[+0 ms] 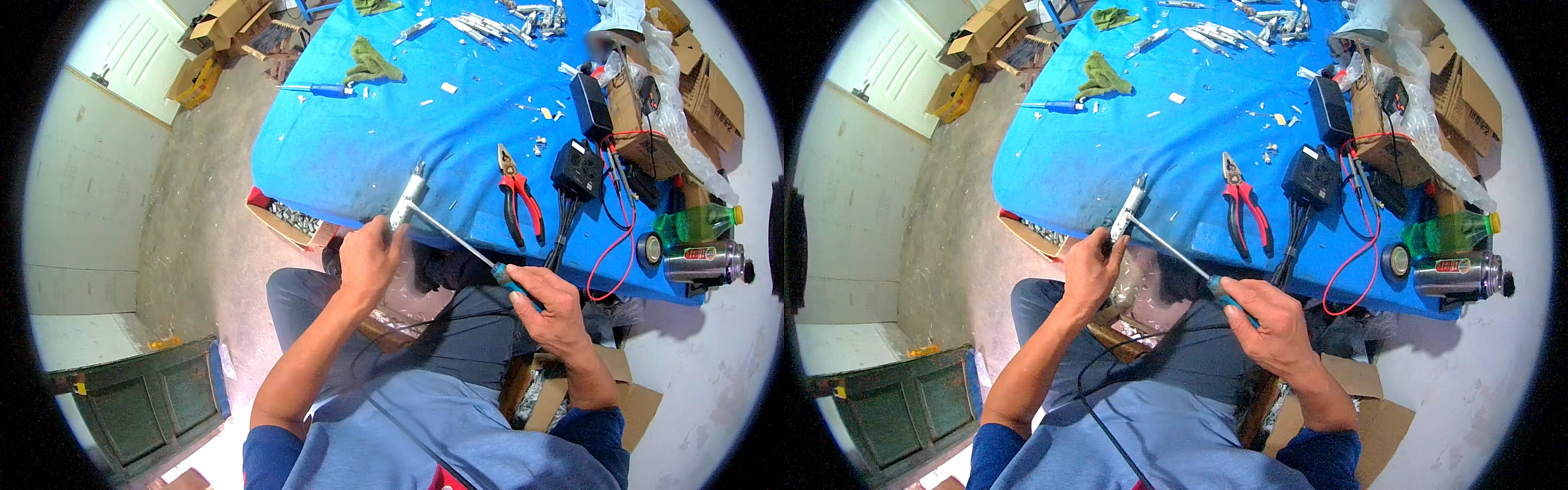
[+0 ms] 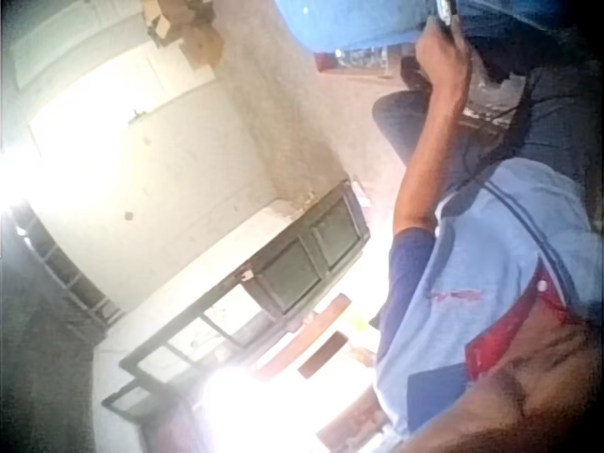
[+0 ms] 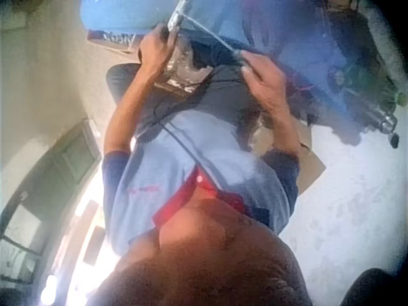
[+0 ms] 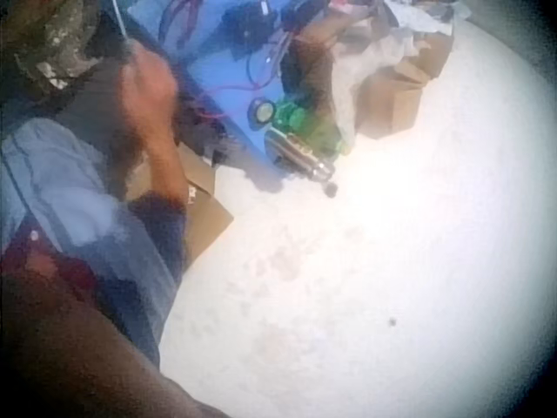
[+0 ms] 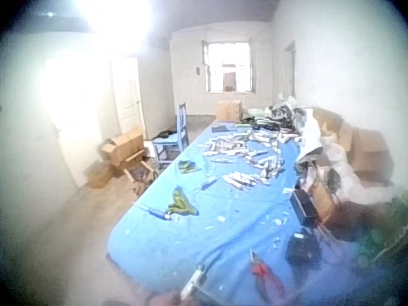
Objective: The person assembles a metal component by inserting a screw with a screwdriver and tightening another part with pliers.
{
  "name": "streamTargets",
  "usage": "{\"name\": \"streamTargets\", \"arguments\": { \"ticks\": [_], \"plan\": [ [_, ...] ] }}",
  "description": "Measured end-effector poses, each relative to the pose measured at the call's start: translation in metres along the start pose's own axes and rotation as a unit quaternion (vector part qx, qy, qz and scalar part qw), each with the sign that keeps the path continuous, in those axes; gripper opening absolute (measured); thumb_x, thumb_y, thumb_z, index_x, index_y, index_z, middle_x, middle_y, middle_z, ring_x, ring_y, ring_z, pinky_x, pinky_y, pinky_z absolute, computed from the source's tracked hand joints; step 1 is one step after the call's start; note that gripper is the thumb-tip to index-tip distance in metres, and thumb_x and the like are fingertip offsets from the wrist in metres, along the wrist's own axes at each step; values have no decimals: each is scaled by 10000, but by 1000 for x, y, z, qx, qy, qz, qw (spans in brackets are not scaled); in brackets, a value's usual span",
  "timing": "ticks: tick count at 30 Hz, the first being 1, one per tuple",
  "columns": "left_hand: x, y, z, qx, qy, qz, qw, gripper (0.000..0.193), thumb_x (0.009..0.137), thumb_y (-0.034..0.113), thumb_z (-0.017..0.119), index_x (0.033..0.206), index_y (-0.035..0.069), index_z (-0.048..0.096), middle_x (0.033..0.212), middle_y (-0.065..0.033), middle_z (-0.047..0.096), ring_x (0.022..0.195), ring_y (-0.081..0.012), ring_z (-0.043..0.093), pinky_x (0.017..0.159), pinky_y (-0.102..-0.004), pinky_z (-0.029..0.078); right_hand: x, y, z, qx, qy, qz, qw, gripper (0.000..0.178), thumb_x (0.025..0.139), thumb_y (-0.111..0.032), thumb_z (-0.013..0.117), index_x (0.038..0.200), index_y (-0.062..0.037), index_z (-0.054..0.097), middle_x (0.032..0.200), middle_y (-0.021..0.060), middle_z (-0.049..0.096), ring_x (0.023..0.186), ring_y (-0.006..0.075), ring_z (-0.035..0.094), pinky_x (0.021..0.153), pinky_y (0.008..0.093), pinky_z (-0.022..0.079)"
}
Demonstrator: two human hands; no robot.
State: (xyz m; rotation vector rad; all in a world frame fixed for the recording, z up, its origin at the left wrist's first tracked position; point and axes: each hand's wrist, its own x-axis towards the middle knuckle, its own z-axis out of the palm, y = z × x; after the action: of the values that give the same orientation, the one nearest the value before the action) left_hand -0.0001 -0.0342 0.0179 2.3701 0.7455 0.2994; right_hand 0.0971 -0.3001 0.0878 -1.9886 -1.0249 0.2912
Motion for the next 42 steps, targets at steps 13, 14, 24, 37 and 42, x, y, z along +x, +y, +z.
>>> {"name": "streamTargets", "arguments": {
  "ticks": [13, 14, 24, 37, 42],
  "plan": [
    [-1, -7, 4, 79, 37, 112, 990, 225, 866, 214, 663, 788, 48, 534, 725, -151, 609, 688, -381, 578, 657, -457, 386, 18, -25, -19, -72, -47, 5, 996, 289, 849, -42, 638, 1136, -20, 654, 972, 173, 679, 825, 331, 675, 703, 381, 541],
    [-1, -5, 2, 80, 31, 111, 990, 232, 875, 225, 661, 797, 45, 535, 734, -156, 609, 707, -389, 580, 671, -466, 395, 20, -29, -21, -80, -49, -4, 996, 286, 845, -39, 639, 1131, -20, 653, 958, 170, 676, 810, 333, 671, 686, 386, 537],
    [-1, -8, 8, 81, 37, 125, 988, 220, 895, 206, 628, 793, 45, 518, 700, -160, 619, 663, -384, 585, 651, -462, 382, 38, -37, -30, -117, -87, -36, 989, 295, 835, -43, 643, 1129, -22, 645, 910, 168, 667, 747, 351, 656, 610, 416, 520],
    [0, -3, 9, 43, 8, 62, 997, 255, 917, 233, 608, 817, 22, 506, 691, -229, 613, 678, -451, 599, 644, -538, 447, 20, 27, -4, 274, -78, 292, 913, 334, 908, -141, 643, 1216, -12, 653, 815, 19, 644, 615, 52, 552, 561, 212, 470],
    [5, -4, -3, 22, -61, 13, 998, 378, 940, 363, 597, 842, 0, 558, 678, -246, 595, 708, -456, 599, 619, -521, 438, 1, 10, 17, -32, -4, -20, 999, 330, 875, -77, 646, 1200, -23, 642, 993, 138, 692, 807, 256, 678, 685, 348, 542]
  ]
}}
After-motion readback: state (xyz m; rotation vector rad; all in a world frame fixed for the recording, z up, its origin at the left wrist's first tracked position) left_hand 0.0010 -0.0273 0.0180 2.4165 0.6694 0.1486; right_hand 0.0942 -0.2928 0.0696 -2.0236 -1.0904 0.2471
